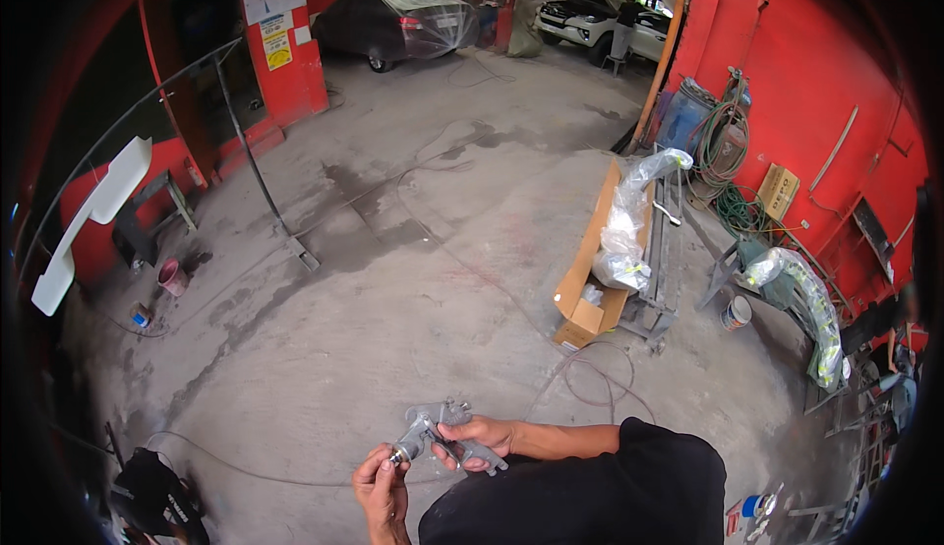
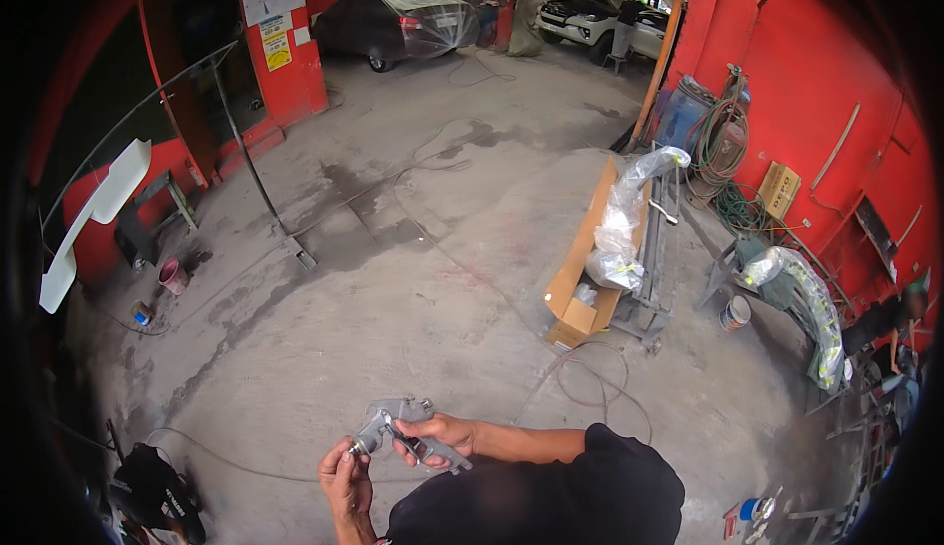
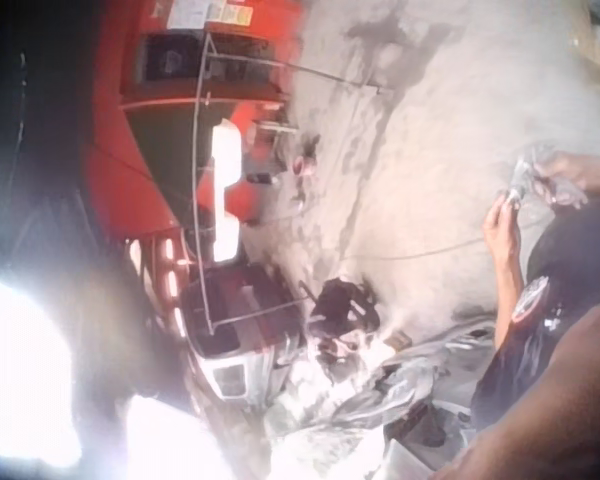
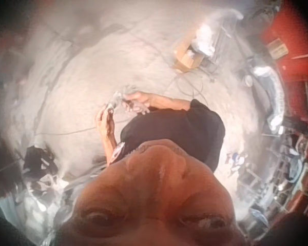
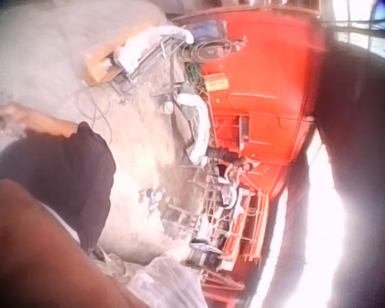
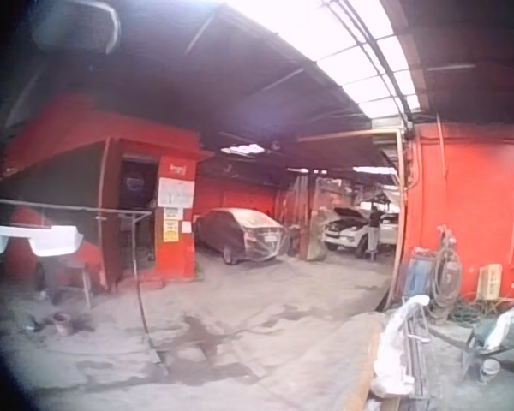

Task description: The person assembles a spray gun by attaching a metal cup to the body and tightening the connection. They handle the spray gun and cup, then walk to a workbench to retrieve the cup and complete the assembly.

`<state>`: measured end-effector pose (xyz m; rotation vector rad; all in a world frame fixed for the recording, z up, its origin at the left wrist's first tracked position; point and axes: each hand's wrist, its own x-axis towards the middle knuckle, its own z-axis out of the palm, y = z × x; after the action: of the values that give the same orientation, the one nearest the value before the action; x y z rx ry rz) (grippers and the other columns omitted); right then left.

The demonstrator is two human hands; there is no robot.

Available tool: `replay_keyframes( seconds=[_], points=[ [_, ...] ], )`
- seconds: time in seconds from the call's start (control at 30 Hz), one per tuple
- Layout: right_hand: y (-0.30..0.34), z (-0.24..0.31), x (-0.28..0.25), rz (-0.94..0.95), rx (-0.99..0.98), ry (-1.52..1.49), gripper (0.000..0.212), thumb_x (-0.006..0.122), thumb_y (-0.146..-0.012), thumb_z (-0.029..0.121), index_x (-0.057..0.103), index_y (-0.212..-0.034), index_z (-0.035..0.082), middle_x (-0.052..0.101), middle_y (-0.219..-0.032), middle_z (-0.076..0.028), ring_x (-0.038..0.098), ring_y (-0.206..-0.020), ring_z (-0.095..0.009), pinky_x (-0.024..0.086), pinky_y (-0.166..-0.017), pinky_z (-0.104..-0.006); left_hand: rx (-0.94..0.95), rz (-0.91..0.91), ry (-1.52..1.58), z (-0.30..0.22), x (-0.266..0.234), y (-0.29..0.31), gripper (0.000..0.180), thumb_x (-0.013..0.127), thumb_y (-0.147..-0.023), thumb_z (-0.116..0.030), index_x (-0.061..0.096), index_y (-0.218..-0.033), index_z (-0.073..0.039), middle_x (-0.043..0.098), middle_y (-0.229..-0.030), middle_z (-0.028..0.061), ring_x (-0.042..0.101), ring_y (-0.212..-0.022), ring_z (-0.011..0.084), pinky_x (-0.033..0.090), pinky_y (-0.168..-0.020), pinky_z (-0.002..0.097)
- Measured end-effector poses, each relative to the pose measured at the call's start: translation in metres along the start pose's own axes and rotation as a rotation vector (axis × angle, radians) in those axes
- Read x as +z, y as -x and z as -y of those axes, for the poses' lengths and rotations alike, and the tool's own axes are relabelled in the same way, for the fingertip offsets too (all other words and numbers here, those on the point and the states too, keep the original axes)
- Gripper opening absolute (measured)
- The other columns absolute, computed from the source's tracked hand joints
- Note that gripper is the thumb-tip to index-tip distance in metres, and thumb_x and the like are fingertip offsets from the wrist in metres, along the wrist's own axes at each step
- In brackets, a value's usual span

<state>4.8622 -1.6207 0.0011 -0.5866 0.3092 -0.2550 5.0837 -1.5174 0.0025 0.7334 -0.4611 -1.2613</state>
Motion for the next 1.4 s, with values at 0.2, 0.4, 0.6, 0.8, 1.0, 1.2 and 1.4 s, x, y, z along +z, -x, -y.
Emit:
replay_keyframes(
  seconds=[0.2, 0.4, 0.6, 0.8, 1.0, 1.2, 1.4],
  points=[
    [-0.155, 0.087, -0.028, 0.118, 0.091, 0.112, 0.051, 0.056, -0.103, 0.055, 0.064, -0.095, 0.005, 0.065, -0.077, -0.008, 0.047, -0.043, -0.007, 0.037, -0.034, -0.0226, 0.204, 0.135, -0.111, -0.057, -0.062, -0.132, 0.014, 0.073, -0.096, -0.009, 0.073, -0.108, -0.003, 0.066, -0.113, 0.0130, 0.065, -0.087, 0.0188, 0.056, -0.074, 0.0295],
    [-0.294, 0.188, -0.030, 0.230, 0.193, 0.333, 0.052, 0.060, -0.100, 0.058, 0.064, -0.091, 0.006, 0.065, -0.074, -0.007, 0.048, -0.042, -0.006, 0.038, -0.034, -0.0229, 0.226, -0.056, -0.166, -0.109, -0.121, -0.231, 0.014, 0.072, -0.097, -0.009, 0.070, -0.108, -0.002, 0.065, -0.107, 0.0092, 0.063, -0.086, 0.0162, 0.054, -0.077, 0.0276],
    [-0.407, 0.219, -0.042, 0.197, 0.245, 0.213, 0.051, 0.056, -0.103, 0.055, 0.064, -0.093, 0.006, 0.066, -0.077, -0.007, 0.047, -0.042, -0.007, 0.037, -0.034, -0.0237, 0.223, -0.161, -0.075, -0.155, -0.166, -0.321, 0.015, 0.071, -0.096, -0.004, 0.072, -0.111, 0.000, 0.068, -0.112, 0.0118, 0.069, -0.089, 0.0162, 0.062, -0.077, 0.0254],
    [-0.498, 0.214, -0.013, 0.004, -0.007, 0.250, 0.051, 0.054, -0.104, 0.057, 0.063, -0.096, 0.007, 0.064, -0.077, -0.005, 0.046, -0.044, -0.008, 0.036, -0.036, -0.0242, 0.125, -0.193, -0.232, -0.237, -0.210, -0.414, 0.017, 0.070, -0.097, -0.004, 0.071, -0.112, 0.004, 0.074, -0.101, 0.0128, 0.072, -0.086, 0.0169, 0.064, -0.079, 0.0271],
    [-0.597, 0.241, 0.039, -0.215, -0.111, 0.785, 0.046, 0.054, -0.105, 0.052, 0.062, -0.105, 0.006, 0.063, -0.083, -0.003, 0.053, -0.055, -0.008, 0.045, -0.047, -0.0253, 0.097, -0.343, -0.345, -0.306, -0.266, -0.476, 0.024, 0.070, -0.098, -0.009, 0.068, -0.118, 0.006, 0.073, -0.101, 0.0125, 0.071, -0.085, 0.0169, 0.062, -0.077, 0.0280],
    [-0.689, 0.212, 0.076, -0.400, -0.123, 1.060, 0.034, 0.070, -0.100, 0.032, 0.068, -0.107, 0.000, 0.069, -0.082, -0.006, 0.057, -0.076, -0.009, 0.051, -0.069, -0.0345, 0.035, -0.463, -0.298, -0.355, -0.323, -0.494, 0.038, 0.066, -0.100, -0.010, 0.060, -0.127, 0.016, 0.071, -0.110, 0.0221, 0.072, -0.094, 0.0233, 0.063, -0.085, 0.0327],
    [-0.745, 0.184, 0.071, -0.220, -0.363, 1.405, 0.036, 0.074, -0.096, 0.034, 0.068, -0.101, -0.001, 0.065, -0.075, -0.015, 0.062, -0.064, -0.025, 0.049, -0.061, -0.0377, 0.042, -0.567, -0.138, -0.362, -0.364, -0.490, 0.033, 0.066, -0.101, -0.013, 0.065, -0.125, 0.009, 0.072, -0.112, 0.0142, 0.071, -0.096, 0.0184, 0.062, -0.089, 0.0305]
  ],
)
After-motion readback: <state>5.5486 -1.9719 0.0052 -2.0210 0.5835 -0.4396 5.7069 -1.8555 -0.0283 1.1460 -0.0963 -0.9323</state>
